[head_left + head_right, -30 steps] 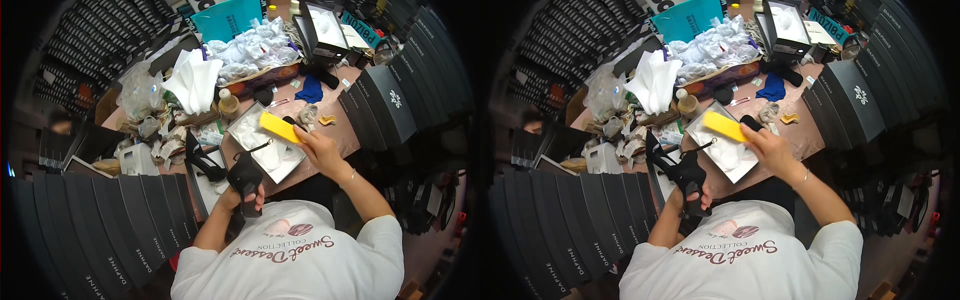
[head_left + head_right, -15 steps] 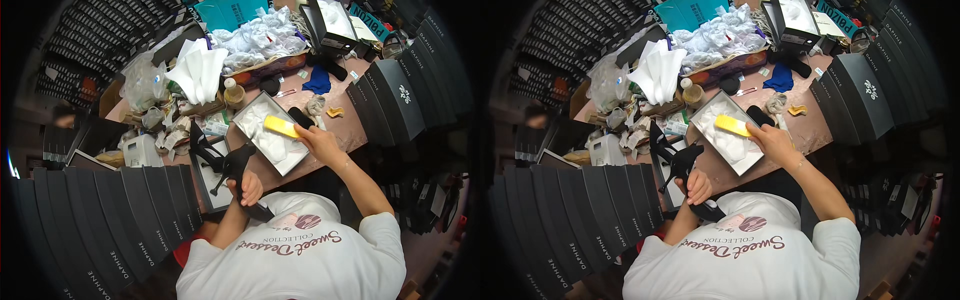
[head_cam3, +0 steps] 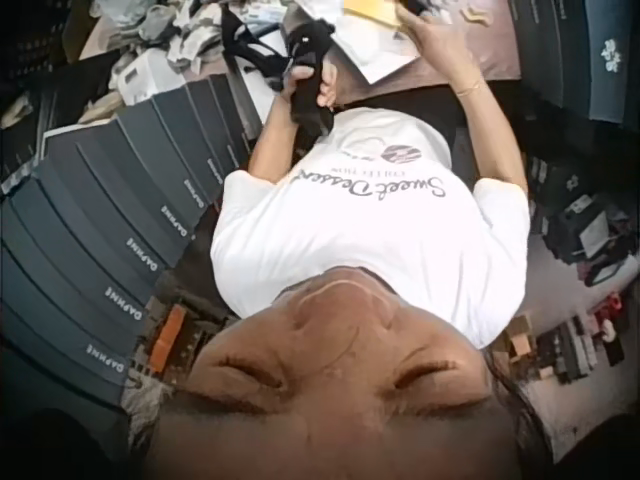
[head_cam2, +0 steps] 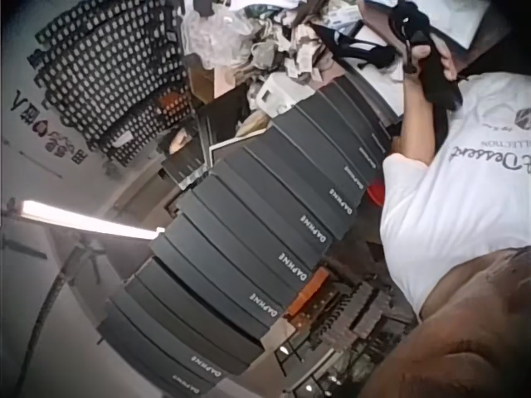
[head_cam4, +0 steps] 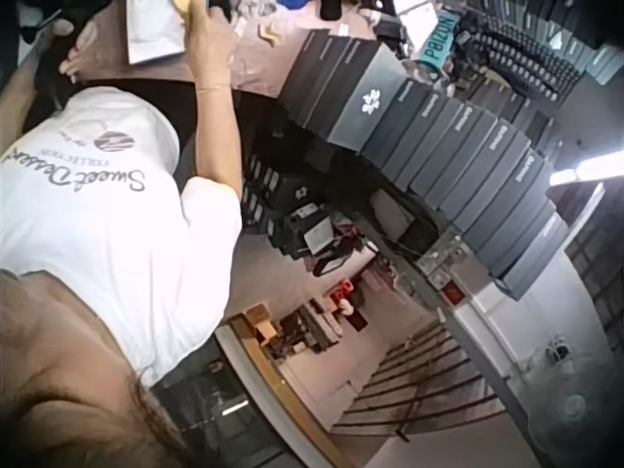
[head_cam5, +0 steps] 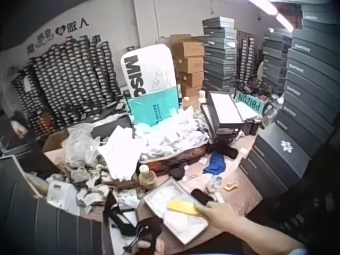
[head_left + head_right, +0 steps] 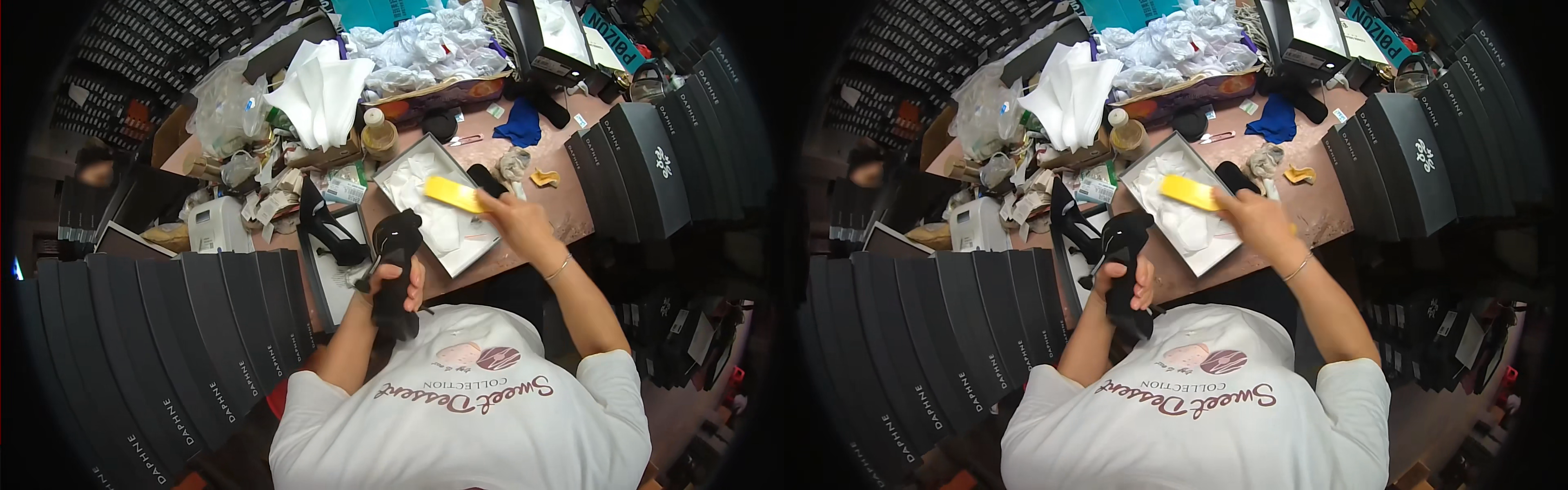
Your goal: Packing pairs of shoes into boxes with protective tissue paper and stacking the boxes.
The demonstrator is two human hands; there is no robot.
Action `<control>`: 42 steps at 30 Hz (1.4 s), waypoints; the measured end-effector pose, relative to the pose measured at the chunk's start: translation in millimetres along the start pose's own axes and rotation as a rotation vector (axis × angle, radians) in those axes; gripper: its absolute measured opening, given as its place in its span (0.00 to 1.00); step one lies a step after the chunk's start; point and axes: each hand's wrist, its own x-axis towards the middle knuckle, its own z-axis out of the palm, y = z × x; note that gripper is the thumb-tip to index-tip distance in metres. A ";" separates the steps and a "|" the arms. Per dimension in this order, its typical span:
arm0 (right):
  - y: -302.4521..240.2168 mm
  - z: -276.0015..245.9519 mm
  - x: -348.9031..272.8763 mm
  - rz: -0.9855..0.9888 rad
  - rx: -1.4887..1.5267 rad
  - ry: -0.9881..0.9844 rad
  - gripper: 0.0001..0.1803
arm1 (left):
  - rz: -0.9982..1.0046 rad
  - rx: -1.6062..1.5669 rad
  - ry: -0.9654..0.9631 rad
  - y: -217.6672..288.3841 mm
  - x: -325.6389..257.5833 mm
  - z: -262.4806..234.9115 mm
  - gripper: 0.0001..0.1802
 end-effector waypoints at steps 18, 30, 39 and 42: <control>24.7 20.8 -29.1 0.576 0.900 0.284 0.21 | 0.221 0.734 0.790 -9.7 123.7 -55.3 0.18; 33.6 37.1 -70.5 0.560 0.806 0.063 0.21 | -0.470 2.419 0.782 53.6 -66.1 -92.4 0.27; -11.7 21.5 -41.6 0.420 0.957 -0.138 0.28 | -0.011 2.135 0.801 94.6 -78.6 -53.7 0.14; -52.9 5.6 -6.0 0.285 1.111 -0.168 0.33 | 0.037 1.668 0.660 109.0 -56.1 12.2 0.11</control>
